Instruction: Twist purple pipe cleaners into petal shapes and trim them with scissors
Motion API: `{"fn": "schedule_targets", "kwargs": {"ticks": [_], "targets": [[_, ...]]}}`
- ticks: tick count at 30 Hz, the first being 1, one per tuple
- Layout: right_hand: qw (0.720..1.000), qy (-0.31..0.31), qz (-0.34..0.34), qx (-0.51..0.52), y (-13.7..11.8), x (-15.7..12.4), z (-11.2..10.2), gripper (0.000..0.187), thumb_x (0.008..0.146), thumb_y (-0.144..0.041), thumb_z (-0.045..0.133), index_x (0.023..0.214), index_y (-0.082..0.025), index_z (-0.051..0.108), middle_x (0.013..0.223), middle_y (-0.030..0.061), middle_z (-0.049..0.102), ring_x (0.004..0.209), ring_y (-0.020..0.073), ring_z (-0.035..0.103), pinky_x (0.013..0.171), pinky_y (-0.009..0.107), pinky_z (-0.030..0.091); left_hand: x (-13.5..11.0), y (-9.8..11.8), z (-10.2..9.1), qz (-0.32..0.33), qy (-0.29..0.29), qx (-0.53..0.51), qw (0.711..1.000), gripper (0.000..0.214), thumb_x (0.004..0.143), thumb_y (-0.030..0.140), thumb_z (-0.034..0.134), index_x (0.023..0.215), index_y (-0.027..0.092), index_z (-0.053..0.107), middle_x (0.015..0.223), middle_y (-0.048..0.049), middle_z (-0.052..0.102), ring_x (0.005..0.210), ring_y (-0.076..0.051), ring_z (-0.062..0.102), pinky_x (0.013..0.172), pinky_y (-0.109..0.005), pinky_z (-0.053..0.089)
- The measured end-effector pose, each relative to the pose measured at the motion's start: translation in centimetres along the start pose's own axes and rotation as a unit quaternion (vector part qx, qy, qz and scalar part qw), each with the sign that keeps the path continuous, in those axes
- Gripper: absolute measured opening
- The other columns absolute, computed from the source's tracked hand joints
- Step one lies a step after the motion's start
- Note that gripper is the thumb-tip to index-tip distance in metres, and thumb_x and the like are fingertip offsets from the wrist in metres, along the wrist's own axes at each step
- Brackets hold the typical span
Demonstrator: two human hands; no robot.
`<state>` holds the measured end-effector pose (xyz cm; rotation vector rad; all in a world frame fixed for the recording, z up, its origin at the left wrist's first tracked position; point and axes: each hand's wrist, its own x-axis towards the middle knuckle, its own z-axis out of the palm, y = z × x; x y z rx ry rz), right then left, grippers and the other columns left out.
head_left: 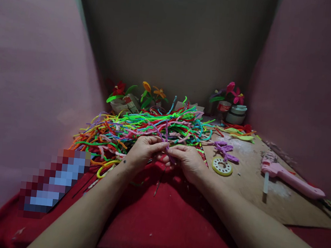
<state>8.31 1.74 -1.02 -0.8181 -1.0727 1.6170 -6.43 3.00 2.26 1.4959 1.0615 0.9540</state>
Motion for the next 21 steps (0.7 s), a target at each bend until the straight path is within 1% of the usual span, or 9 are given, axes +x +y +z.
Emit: {"fn": "schedule_targets", "kwargs": {"ticks": [3,8,11,14,17,21], "targets": [[1.0,0.001,-0.004,0.006,0.03,0.04,-0.11,0.016,0.065,-0.027,0.065,0.069,-0.011,0.063,0.061,0.0064,0.066,0.047,0.0105,0.056,0.043,0.02,0.043,0.02,0.02,-0.11,0.005,-0.003,-0.009,1.0,0.019,0.07,0.032,0.063,0.072,0.014,0.058,0.05,0.0033,0.053,0.04,-0.005,0.043,0.039,-0.017,0.027],[1.0,0.008,0.005,0.011,-0.03,0.11,-0.09,0.017,0.064,-0.027,0.066,0.07,-0.012,0.063,0.061,0.0059,0.066,0.047,0.0105,0.056,0.043,0.02,0.043,0.19,0.08,-0.17,0.039,-0.017,-0.013,0.999,0.015,0.068,0.027,0.064,0.071,0.014,0.057,0.059,0.0029,0.056,0.047,-0.006,0.047,0.046,-0.018,0.034],[1.0,0.014,0.0,0.005,-0.17,0.04,-0.01,0.016,0.064,-0.027,0.065,0.069,-0.011,0.063,0.059,0.0051,0.066,0.046,0.0097,0.056,0.043,0.019,0.042,0.14,0.24,-0.06,0.045,-0.021,-0.017,0.999,0.015,0.067,0.027,0.065,0.071,0.015,0.056,0.058,0.0034,0.055,0.047,-0.006,0.047,0.047,-0.019,0.036],[1.0,0.02,-0.001,0.002,-0.31,-0.09,0.05,0.016,0.063,-0.026,0.064,0.068,-0.011,0.063,0.057,0.0045,0.065,0.044,0.0094,0.055,0.044,0.019,0.041,-0.02,0.51,0.1,0.048,-0.012,-0.009,0.999,0.015,0.065,0.025,0.065,0.072,0.014,0.059,0.059,0.0033,0.055,0.047,-0.006,0.047,0.047,-0.018,0.036],[1.0,0.025,-0.001,0.001,-0.41,-0.15,0.12,0.016,0.062,-0.024,0.064,0.069,-0.011,0.063,0.056,0.0045,0.065,0.044,0.0094,0.055,0.045,0.019,0.042,-0.09,0.74,0.22,0.057,0.004,0.029,0.998,0.015,0.065,0.024,0.065,0.073,0.012,0.061,0.061,0.0019,0.056,0.048,-0.006,0.046,0.047,-0.018,0.036],[1.0,0.025,-0.002,0.001,-0.45,-0.07,0.13,0.016,0.061,-0.025,0.065,0.069,-0.011,0.063,0.055,0.0043,0.065,0.044,0.0099,0.055,0.046,0.02,0.042,0.08,0.63,0.18,0.097,0.021,0.064,0.993,0.015,0.064,0.025,0.066,0.07,0.012,0.064,0.063,0.0004,0.056,0.05,-0.006,0.045,0.046,-0.019,0.036]]}}
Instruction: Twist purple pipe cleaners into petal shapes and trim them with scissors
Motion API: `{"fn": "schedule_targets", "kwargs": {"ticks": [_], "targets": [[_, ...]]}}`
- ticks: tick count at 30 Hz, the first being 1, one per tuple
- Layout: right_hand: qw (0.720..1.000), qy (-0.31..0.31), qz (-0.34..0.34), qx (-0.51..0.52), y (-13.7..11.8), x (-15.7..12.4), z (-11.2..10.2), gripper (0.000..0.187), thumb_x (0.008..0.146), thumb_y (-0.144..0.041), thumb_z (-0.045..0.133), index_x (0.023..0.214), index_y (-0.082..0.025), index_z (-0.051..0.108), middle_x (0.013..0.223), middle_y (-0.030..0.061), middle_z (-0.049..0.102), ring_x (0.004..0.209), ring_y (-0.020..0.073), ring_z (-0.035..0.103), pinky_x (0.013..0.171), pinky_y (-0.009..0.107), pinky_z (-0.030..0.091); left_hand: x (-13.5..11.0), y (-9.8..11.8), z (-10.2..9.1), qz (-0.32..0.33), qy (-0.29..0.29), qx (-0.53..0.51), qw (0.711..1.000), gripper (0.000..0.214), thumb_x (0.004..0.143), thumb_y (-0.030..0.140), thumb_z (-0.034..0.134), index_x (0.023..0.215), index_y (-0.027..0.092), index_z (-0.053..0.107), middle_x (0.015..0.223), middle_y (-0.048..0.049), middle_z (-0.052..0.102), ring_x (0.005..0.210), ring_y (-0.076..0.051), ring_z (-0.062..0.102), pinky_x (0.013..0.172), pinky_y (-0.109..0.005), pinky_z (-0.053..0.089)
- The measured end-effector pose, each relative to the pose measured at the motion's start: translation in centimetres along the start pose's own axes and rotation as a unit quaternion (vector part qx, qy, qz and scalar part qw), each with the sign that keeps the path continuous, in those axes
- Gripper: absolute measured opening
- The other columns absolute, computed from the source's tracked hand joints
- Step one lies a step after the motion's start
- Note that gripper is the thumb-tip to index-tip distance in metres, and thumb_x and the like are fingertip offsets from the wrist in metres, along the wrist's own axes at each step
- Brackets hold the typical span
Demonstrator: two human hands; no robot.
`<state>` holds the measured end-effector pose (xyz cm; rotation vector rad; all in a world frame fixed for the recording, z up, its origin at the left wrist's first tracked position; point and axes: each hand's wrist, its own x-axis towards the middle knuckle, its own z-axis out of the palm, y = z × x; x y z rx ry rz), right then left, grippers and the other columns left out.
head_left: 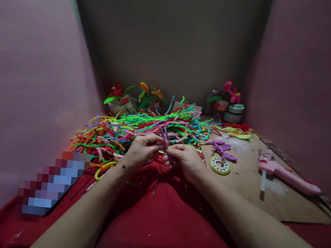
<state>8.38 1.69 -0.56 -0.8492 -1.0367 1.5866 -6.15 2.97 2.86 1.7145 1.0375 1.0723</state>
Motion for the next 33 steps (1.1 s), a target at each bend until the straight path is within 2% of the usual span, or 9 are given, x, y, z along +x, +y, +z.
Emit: {"fn": "schedule_targets", "kwargs": {"ticks": [12,17,20,23,25,28,30,31,33], "targets": [[0.997,-0.057,-0.041,0.033,0.5,0.3,-0.4,0.017,0.065,-0.029,0.066,0.071,-0.013,0.062,0.056,0.0027,0.065,0.046,0.0098,0.055,0.05,0.022,0.041,-0.1,-0.2,-0.2,0.067,0.001,0.022,0.997,0.013,0.07,0.026,0.062,0.071,0.013,0.062,0.064,0.0009,0.054,0.047,-0.006,0.043,0.044,-0.019,0.037],[0.997,-0.053,-0.048,0.015,0.3,0.3,-0.4,0.012,0.065,-0.025,0.063,0.067,-0.013,0.062,0.053,0.0016,0.064,0.044,0.0092,0.052,0.049,0.022,0.039,0.0,-0.2,-0.7,0.164,-0.013,0.127,0.978,0.013,0.076,0.025,0.056,0.078,0.016,0.065,0.075,-0.0024,0.057,0.065,-0.011,0.053,0.057,-0.021,0.043],[0.996,-0.061,-0.063,-0.014,0.0,0.1,-0.3,0.01,0.065,-0.022,0.06,0.061,-0.013,0.06,0.051,0.0008,0.062,0.041,0.0072,0.047,0.046,0.02,0.036,-0.2,0.1,-1.3,0.23,-0.026,0.283,0.931,0.019,0.082,0.024,0.049,0.082,0.019,0.067,0.078,-0.0021,0.056,0.069,-0.01,0.053,0.06,-0.02,0.041],[0.993,-0.077,-0.08,-0.045,-0.6,-0.3,-0.1,0.011,0.066,-0.019,0.057,0.057,-0.013,0.059,0.05,-0.0002,0.059,0.041,0.0063,0.043,0.045,0.02,0.035,-0.9,1.4,-1.6,0.285,-0.02,0.462,0.84,0.021,0.083,0.02,0.045,0.079,0.019,0.065,0.076,-0.0017,0.055,0.068,-0.01,0.05,0.058,-0.02,0.037],[0.989,-0.077,-0.099,-0.076,-1.0,-0.6,0.1,0.012,0.066,-0.018,0.055,0.055,-0.013,0.058,0.049,-0.0011,0.057,0.042,0.0067,0.043,0.046,0.021,0.035,-1.4,2.7,-1.5,0.303,-0.025,0.533,0.789,0.02,0.082,0.019,0.045,0.076,0.019,0.064,0.077,-0.0028,0.055,0.069,-0.012,0.049,0.057,-0.022,0.035],[0.979,-0.058,-0.139,-0.139,-1.2,-1.0,0.5,0.014,0.068,-0.018,0.053,0.055,-0.014,0.057,0.049,-0.0019,0.055,0.045,0.0076,0.045,0.048,0.021,0.036,-1.9,5.1,-1.0,0.297,-0.059,0.573,0.762,0.016,0.078,0.019,0.048,0.068,0.017,0.06,0.073,-0.0036,0.056,0.068,-0.015,0.047,0.057,-0.026,0.032],[0.962,-0.036,-0.186,-0.196,-1.2,-1.2,0.7,0.014,0.07,-0.018,0.051,0.058,-0.014,0.057,0.051,-0.0018,0.055,0.048,0.0082,0.046,0.05,0.02,0.037,-1.8,6.3,-0.7,0.237,-0.077,0.582,0.774,0.014,0.073,0.019,0.049,0.063,0.016,0.058,0.065,-0.0025,0.054,0.062,-0.014,0.046,0.054,-0.026,0.03],[0.947,-0.02,-0.217,-0.234,-1.1,-1.4,0.8,0.014,0.071,-0.017,0.051,0.058,-0.015,0.057,0.052,-0.002,0.055,0.049,0.0083,0.046,0.051,0.02,0.036,-1.6,6.7,-0.6,0.183,-0.083,0.569,0.798,0.013,0.071,0.019,0.05,0.06,0.016,0.057,0.06,-0.0017,0.053,0.057,-0.013,0.044,0.052,-0.026,0.028],[0.9,0.021,-0.294,-0.321,-0.9,-1.6,0.8,0.015,0.072,-0.017,0.05,0.059,-0.016,0.057,0.053,-0.0021,0.053,0.051,0.0085,0.046,0.052,0.02,0.036,-0.9,6.8,-0.5,0.034,-0.093,0.468,0.878,0.011,0.066,0.02,0.052,0.057,0.016,0.055,0.052,0.0002,0.049,0.048,-0.011,0.041,0.046,-0.024,0.026]]}}
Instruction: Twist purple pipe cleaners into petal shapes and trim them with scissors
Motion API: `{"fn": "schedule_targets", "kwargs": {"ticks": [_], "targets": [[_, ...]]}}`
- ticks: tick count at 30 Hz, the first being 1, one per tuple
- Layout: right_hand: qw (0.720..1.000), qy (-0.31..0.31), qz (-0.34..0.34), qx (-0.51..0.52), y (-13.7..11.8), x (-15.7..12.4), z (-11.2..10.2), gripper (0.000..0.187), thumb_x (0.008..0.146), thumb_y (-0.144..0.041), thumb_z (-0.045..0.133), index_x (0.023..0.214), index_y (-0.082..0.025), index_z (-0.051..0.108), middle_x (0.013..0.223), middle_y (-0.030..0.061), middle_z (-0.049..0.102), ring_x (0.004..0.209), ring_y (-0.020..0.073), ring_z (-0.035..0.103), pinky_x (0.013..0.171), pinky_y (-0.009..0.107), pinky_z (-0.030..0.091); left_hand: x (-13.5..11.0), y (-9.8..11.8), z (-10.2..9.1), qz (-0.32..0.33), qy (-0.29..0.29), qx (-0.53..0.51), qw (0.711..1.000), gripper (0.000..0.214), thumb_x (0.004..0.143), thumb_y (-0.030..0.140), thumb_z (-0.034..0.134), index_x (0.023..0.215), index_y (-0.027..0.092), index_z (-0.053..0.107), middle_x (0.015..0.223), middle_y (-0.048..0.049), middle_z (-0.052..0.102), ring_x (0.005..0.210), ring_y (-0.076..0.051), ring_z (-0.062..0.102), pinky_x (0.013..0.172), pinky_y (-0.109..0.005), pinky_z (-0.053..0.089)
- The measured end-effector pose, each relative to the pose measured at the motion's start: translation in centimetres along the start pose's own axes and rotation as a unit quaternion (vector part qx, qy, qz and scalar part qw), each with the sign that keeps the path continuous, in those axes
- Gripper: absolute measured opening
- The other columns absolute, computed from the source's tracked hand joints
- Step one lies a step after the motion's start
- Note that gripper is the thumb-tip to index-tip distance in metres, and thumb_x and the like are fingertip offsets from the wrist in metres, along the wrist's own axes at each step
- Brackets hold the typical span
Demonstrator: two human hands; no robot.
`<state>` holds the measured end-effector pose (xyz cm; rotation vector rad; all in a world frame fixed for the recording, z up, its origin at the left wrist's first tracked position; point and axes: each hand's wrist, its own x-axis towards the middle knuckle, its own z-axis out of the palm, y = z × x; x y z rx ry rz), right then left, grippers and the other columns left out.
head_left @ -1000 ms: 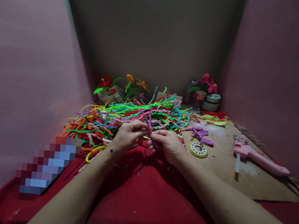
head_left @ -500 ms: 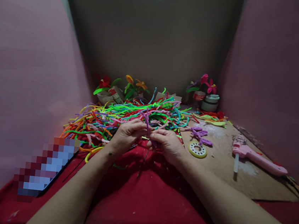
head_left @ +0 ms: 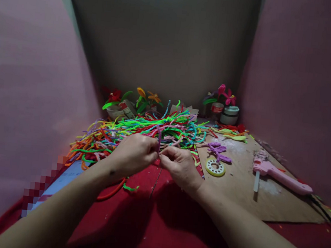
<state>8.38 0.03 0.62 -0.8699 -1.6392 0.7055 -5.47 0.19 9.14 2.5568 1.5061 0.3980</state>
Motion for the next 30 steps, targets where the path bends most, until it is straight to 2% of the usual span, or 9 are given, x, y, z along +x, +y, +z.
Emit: {"fn": "schedule_targets", "kwargs": {"ticks": [2,5,7,10,13,20,25,28,30], "targets": [[0.991,0.038,-0.084,-0.099,0.0,-0.3,0.0,0.015,0.074,-0.016,0.049,0.061,-0.016,0.058,0.055,-0.0011,0.054,0.053,0.0095,0.047,0.055,0.021,0.035,0.8,-0.5,0.3,-0.122,-0.082,-0.223,0.964,0.011,0.062,0.022,0.053,0.052,0.015,0.052,0.044,0.0018,0.044,0.04,-0.009,0.037,0.041,-0.022,0.025],[0.964,0.072,-0.184,-0.178,-0.1,-0.6,-0.1,0.016,0.076,-0.016,0.048,0.065,-0.016,0.059,0.06,0.0024,0.057,0.058,0.0121,0.049,0.059,0.024,0.036,1.4,-1.6,1.3,-0.214,-0.177,-0.51,0.814,0.016,0.058,0.021,0.051,0.045,0.016,0.044,0.036,0.0036,0.037,0.031,-0.006,0.028,0.034,-0.02,0.022],[0.967,0.08,-0.18,-0.159,-0.4,-0.6,-0.1,0.017,0.077,-0.017,0.047,0.066,-0.016,0.059,0.061,0.0032,0.058,0.06,0.0129,0.05,0.061,0.025,0.037,1.2,-1.9,1.6,-0.214,-0.183,-0.595,0.753,0.017,0.058,0.02,0.053,0.045,0.015,0.044,0.035,0.0041,0.037,0.031,-0.005,0.027,0.033,-0.019,0.021],[0.997,0.066,-0.051,-0.009,-1.1,-0.3,-0.2,0.017,0.078,-0.023,0.048,0.067,-0.017,0.06,0.061,0.0016,0.058,0.057,0.012,0.051,0.058,0.024,0.039,0.4,-1.8,1.2,-0.165,-0.111,-0.585,0.787,0.014,0.064,0.022,0.06,0.057,0.012,0.054,0.041,0.0026,0.045,0.033,-0.005,0.035,0.034,-0.017,0.024],[0.981,0.036,0.081,0.17,-2.0,0.1,-0.4,0.018,0.076,-0.028,0.053,0.063,-0.017,0.059,0.055,-0.0001,0.056,0.052,0.011,0.05,0.054,0.023,0.04,-0.2,-1.4,0.5,-0.09,-0.008,-0.517,0.851,0.016,0.069,0.027,0.063,0.077,0.014,0.061,0.058,0.0003,0.056,0.046,-0.008,0.049,0.043,-0.019,0.037],[0.95,-0.007,0.137,0.279,-2.9,0.6,-1.1,0.02,0.071,-0.03,0.058,0.06,-0.014,0.058,0.053,0.0011,0.056,0.049,0.0095,0.047,0.052,0.023,0.038,0.3,-1.1,0.1,0.133,0.101,-0.263,0.95,0.01,0.072,0.024,0.061,0.068,0.015,0.063,0.079,-0.0037,0.056,0.079,-0.015,0.052,0.073,-0.027,0.043],[0.996,0.016,0.039,0.081,-2.4,0.0,-0.9,0.02,0.076,-0.024,0.05,0.058,-0.016,0.055,0.054,-0.0003,0.053,0.051,0.0098,0.045,0.053,0.023,0.035,0.8,-0.8,0.1,0.045,0.014,-0.277,0.96,0.02,0.076,0.03,0.055,0.062,0.015,0.055,0.06,0.0026,0.048,0.055,-0.008,0.043,0.05,-0.019,0.036],[0.993,0.078,-0.058,-0.062,-1.8,-0.3,-0.6,0.019,0.077,-0.02,0.048,0.059,-0.018,0.054,0.059,0.0005,0.053,0.056,0.011,0.046,0.059,0.024,0.035,1.0,-0.5,0.7,-0.035,-0.054,-0.357,0.932,0.024,0.075,0.034,0.054,0.062,0.015,0.05,0.052,0.0052,0.043,0.045,-0.005,0.036,0.041,-0.017,0.029],[0.994,0.085,-0.043,-0.052,-1.5,-0.2,-0.5,0.017,0.078,-0.021,0.048,0.062,-0.018,0.056,0.06,0.0011,0.055,0.057,0.0116,0.047,0.059,0.024,0.035,1.2,-0.5,1.3,-0.054,-0.042,-0.413,0.908,0.024,0.074,0.035,0.055,0.063,0.015,0.048,0.053,0.0057,0.044,0.044,-0.005,0.038,0.041,-0.016,0.031]]}}
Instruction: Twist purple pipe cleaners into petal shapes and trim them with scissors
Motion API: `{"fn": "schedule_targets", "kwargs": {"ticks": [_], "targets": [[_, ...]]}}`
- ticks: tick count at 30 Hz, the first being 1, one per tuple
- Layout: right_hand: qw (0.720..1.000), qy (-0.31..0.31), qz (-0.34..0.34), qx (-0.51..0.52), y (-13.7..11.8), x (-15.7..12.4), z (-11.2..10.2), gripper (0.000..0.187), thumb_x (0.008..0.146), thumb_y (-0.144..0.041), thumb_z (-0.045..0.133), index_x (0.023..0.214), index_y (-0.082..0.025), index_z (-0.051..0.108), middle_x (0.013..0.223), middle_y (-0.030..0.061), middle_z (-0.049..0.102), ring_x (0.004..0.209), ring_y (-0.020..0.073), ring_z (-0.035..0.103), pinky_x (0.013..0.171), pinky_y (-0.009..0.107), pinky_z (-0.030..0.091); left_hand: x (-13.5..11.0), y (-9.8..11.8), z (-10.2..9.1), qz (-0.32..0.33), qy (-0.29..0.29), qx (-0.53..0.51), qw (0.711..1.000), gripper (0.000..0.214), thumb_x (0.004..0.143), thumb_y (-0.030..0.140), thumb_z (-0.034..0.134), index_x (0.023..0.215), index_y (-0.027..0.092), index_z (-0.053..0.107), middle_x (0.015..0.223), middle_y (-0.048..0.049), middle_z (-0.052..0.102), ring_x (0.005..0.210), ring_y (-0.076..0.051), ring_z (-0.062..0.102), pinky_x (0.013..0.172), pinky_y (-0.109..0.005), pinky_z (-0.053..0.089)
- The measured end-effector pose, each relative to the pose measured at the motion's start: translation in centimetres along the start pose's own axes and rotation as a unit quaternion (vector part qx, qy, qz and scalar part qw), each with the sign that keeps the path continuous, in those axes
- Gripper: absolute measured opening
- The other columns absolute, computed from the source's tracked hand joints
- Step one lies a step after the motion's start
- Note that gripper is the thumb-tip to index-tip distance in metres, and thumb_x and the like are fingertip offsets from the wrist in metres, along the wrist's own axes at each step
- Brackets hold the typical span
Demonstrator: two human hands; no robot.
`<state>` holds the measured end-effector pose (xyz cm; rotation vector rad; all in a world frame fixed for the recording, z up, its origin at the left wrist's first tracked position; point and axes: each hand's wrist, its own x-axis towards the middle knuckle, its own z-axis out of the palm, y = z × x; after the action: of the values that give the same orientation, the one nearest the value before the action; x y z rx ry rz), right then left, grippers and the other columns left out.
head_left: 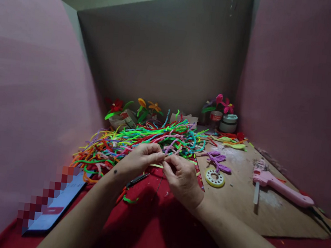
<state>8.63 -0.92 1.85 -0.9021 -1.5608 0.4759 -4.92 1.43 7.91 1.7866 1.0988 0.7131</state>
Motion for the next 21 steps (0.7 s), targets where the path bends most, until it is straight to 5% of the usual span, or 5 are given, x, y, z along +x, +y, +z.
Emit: {"fn": "schedule_targets", "kwargs": {"ticks": [6,11,16,19,21], "targets": [[0.925,-0.125,0.232,0.274,0.2,1.0,0.0,0.022,0.074,-0.035,0.055,0.067,-0.014,0.059,0.058,0.0019,0.059,0.049,0.01,0.048,0.05,0.022,0.036,0.2,-2.0,-0.1,0.019,0.053,-0.101,0.993,0.02,0.076,0.035,0.054,0.068,0.018,0.047,0.057,0.0056,0.049,0.049,-0.008,0.048,0.047,-0.02,0.04],[0.929,-0.095,0.252,0.256,0.5,0.9,0.5,0.021,0.071,-0.034,0.059,0.062,-0.015,0.057,0.052,0.0005,0.058,0.045,0.009,0.047,0.046,0.022,0.036,-0.4,-2.1,-0.6,0.089,0.081,0.064,0.991,0.015,0.077,0.031,0.052,0.074,0.017,0.055,0.061,0.0028,0.052,0.053,-0.009,0.047,0.05,-0.02,0.038],[0.999,-0.033,0.026,0.021,0.6,0.5,0.2,0.017,0.081,-0.027,0.052,0.08,-0.016,0.065,0.078,0.0074,0.064,0.073,0.0175,0.056,0.068,0.03,0.044,-0.6,-2.3,-0.8,0.165,0.079,0.222,0.958,0.016,0.08,0.025,0.046,0.069,0.016,0.054,0.065,0.0009,0.052,0.061,-0.01,0.046,0.058,-0.021,0.038],[0.981,0.028,-0.133,-0.136,0.2,0.7,-0.4,0.023,0.081,-0.022,0.052,0.099,-0.016,0.065,0.098,0.0119,0.062,0.094,0.0223,0.05,0.084,0.037,0.039,-0.6,-2.6,-1.2,0.184,0.047,0.253,0.949,0.014,0.08,0.023,0.046,0.069,0.016,0.051,0.066,0.0007,0.052,0.061,-0.01,0.046,0.057,-0.021,0.038],[0.976,-0.004,-0.14,-0.168,-0.1,0.9,-0.7,0.02,0.081,-0.022,0.053,0.095,-0.019,0.067,0.089,0.0095,0.064,0.088,0.0217,0.05,0.083,0.038,0.038,-0.7,-2.7,-1.4,0.184,0.035,0.248,0.95,0.014,0.08,0.023,0.046,0.07,0.016,0.052,0.066,0.0005,0.053,0.06,-0.01,0.046,0.056,-0.02,0.037]]}}
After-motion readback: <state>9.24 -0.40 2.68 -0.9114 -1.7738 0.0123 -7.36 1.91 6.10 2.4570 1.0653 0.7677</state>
